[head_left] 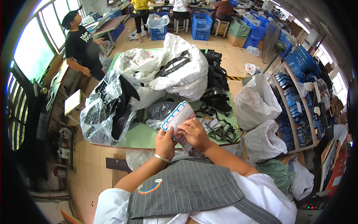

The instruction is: Cutting shoe components from a sheet of material using a hydraulic clicker press and metal dies.

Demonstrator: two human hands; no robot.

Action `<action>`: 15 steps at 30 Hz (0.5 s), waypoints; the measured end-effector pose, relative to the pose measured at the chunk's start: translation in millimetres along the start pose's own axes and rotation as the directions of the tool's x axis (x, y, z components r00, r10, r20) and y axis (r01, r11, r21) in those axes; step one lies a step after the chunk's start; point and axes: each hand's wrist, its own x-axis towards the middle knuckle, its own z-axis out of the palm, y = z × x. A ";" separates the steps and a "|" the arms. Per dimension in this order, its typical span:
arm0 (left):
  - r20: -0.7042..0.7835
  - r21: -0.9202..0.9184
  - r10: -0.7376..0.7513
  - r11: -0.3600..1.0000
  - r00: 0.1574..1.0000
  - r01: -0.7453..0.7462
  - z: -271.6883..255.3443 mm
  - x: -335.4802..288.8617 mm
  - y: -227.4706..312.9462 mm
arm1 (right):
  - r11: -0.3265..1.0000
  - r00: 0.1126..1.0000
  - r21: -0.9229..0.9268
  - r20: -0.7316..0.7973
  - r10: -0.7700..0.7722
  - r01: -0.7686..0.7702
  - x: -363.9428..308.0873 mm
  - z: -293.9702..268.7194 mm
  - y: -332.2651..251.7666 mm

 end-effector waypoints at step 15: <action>-0.072 0.023 -0.033 0.999 0.997 0.035 5.2 -4.2 -1.9 | 0.986 0.994 0.127 0.038 0.107 -0.111 -2.4 -1.1 -0.4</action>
